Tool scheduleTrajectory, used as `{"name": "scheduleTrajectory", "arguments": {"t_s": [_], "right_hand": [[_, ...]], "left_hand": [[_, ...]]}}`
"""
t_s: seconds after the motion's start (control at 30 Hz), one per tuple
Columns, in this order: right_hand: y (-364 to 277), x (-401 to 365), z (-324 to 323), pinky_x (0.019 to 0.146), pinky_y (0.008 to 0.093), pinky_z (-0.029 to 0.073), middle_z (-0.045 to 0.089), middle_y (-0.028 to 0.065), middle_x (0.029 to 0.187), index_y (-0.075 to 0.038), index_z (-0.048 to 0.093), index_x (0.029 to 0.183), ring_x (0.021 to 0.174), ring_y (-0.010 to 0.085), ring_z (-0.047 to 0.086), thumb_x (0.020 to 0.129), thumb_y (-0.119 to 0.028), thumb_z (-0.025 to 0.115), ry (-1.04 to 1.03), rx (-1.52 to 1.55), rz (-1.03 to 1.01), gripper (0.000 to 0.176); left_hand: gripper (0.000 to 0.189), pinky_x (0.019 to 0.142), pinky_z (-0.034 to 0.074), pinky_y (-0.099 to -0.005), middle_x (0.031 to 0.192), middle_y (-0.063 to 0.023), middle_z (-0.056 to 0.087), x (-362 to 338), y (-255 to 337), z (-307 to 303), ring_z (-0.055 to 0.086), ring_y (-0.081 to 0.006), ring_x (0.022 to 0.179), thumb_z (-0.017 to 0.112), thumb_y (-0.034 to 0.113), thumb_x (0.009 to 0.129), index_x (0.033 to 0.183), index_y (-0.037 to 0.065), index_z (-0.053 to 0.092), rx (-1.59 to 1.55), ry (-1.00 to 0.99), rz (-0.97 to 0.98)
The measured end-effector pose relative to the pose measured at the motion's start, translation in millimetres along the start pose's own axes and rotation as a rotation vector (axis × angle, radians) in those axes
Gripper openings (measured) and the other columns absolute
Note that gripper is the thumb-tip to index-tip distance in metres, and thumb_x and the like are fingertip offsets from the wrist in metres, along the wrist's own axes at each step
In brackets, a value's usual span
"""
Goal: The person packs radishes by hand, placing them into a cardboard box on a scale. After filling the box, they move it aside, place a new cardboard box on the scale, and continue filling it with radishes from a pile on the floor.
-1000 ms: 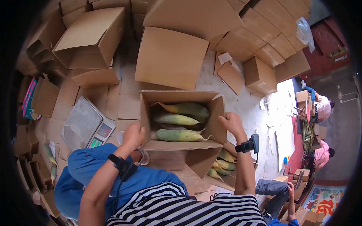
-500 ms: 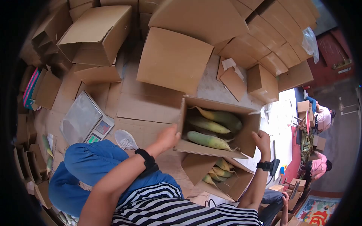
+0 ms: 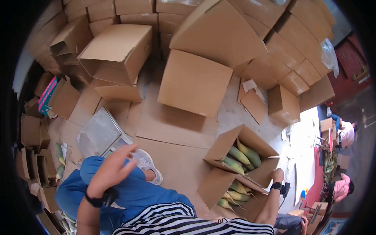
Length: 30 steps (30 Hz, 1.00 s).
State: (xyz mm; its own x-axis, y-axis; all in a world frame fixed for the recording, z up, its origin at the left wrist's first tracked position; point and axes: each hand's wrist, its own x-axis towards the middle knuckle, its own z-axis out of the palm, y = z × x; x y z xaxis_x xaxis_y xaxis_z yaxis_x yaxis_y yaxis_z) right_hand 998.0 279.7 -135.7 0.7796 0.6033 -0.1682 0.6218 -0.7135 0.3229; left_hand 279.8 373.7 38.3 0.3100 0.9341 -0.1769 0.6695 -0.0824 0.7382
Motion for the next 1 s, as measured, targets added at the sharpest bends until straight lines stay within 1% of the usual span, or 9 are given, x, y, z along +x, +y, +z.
{"name": "scheduleTrajectory", "arguments": {"t_s": [0.13, 0.3, 0.37, 0.43, 0.57, 0.67, 0.8, 0.9, 1.0], "right_hand": [[-83, 4, -50, 0.085, 0.0453, 0.050, 0.057, 0.0206, 0.114, -0.003, 0.060, 0.113, 0.102, 0.0380, 0.059, 0.079, -0.015, 0.065, 0.422, 0.287, -0.305, 0.037], [-267, -80, -182, 0.093, 0.0410, 0.046, 0.056, 0.0171, 0.119, -0.005, 0.058, 0.116, 0.108, 0.0369, 0.056, 0.081, -0.008, 0.063, 0.260, 0.703, -0.809, 0.035], [-324, -87, -222, 0.096, 0.0406, 0.044, 0.054, 0.0177, 0.124, -0.004, 0.057, 0.119, 0.113, 0.0366, 0.054, 0.083, -0.008, 0.062, 0.516, 0.768, -1.104, 0.037], [-376, -86, -277, 0.098, 0.0414, 0.043, 0.053, 0.0179, 0.128, -0.004, 0.057, 0.121, 0.116, 0.0370, 0.053, 0.085, -0.010, 0.061, 0.782, 0.778, -1.223, 0.037], [-450, -58, -371, 0.096, 0.0431, 0.045, 0.057, 0.0181, 0.122, -0.005, 0.059, 0.118, 0.113, 0.0364, 0.055, 0.087, -0.015, 0.060, 1.152, 0.810, -1.085, 0.032], [-476, -64, -408, 0.088, 0.0439, 0.049, 0.063, 0.0179, 0.110, -0.004, 0.062, 0.111, 0.104, 0.0355, 0.060, 0.089, -0.018, 0.057, 0.841, 0.706, -1.016, 0.026], [-531, -68, -338, 0.083, 0.0460, 0.051, 0.066, 0.0176, 0.098, -0.008, 0.068, 0.092, 0.094, 0.0369, 0.063, 0.083, -0.027, 0.061, 0.556, 0.466, -1.180, 0.023], [-553, -60, -276, 0.100, 0.0443, 0.043, 0.055, 0.0167, 0.130, -0.006, 0.055, 0.125, 0.119, 0.0354, 0.051, 0.081, -0.027, 0.065, 0.348, 0.368, -1.091, 0.050], [-563, -47, -252, 0.103, 0.0441, 0.041, 0.049, 0.0213, 0.135, -0.001, 0.049, 0.130, 0.124, 0.0372, 0.048, 0.079, -0.034, 0.067, 0.398, 0.451, -1.025, 0.064]], "left_hand": [[0.046, 0.098, 0.042, -0.0390, 0.122, -0.0195, 0.059, -84, -41, -50, 0.056, -0.0350, 0.112, 0.064, 0.015, 0.087, 0.130, 0.003, 0.052, 0.377, 0.381, -0.215], [0.047, 0.100, 0.038, -0.0442, 0.124, -0.0220, 0.055, -191, -102, -85, 0.050, -0.0390, 0.117, 0.065, 0.011, 0.084, 0.127, 0.001, 0.052, 0.696, 0.586, -0.495], [0.048, 0.099, 0.039, -0.0438, 0.123, -0.0228, 0.054, -237, -128, -92, 0.051, -0.0399, 0.115, 0.067, 0.013, 0.082, 0.125, -0.001, 0.052, 0.857, 0.572, -0.643], [0.048, 0.099, 0.040, -0.0436, 0.121, -0.0235, 0.054, -259, -127, -96, 0.051, -0.0402, 0.113, 0.068, 0.014, 0.082, 0.124, -0.001, 0.052, 0.734, 0.573, -0.751], [0.046, 0.097, 0.042, -0.0424, 0.114, -0.0244, 0.057, -298, -158, -86, 0.054, -0.0401, 0.109, 0.067, 0.021, 0.083, 0.119, -0.003, 0.054, 0.471, 0.651, -0.910], [0.045, 0.097, 0.042, -0.0421, 0.113, -0.0235, 0.058, -303, -156, -81, 0.055, -0.0395, 0.109, 0.067, 0.023, 0.083, 0.117, -0.003, 0.055, 0.420, 0.695, -0.889], [0.043, 0.096, 0.041, -0.0425, 0.113, -0.0222, 0.058, -308, -151, -75, 0.055, -0.0395, 0.107, 0.067, 0.023, 0.082, 0.116, -0.003, 0.056, 0.393, 0.754, -0.920], [0.036, 0.090, 0.044, -0.0421, 0.104, -0.0219, 0.060, -321, -163, -69, 0.057, -0.0386, 0.100, 0.066, 0.021, 0.082, 0.109, -0.002, 0.059, 0.512, 0.800, -0.876], [0.035, 0.091, 0.044, -0.0420, 0.103, -0.0221, 0.060, -322, -158, -73, 0.057, -0.0386, 0.100, 0.066, 0.019, 0.081, 0.108, -0.002, 0.059, 0.479, 0.775, -0.919]]}}
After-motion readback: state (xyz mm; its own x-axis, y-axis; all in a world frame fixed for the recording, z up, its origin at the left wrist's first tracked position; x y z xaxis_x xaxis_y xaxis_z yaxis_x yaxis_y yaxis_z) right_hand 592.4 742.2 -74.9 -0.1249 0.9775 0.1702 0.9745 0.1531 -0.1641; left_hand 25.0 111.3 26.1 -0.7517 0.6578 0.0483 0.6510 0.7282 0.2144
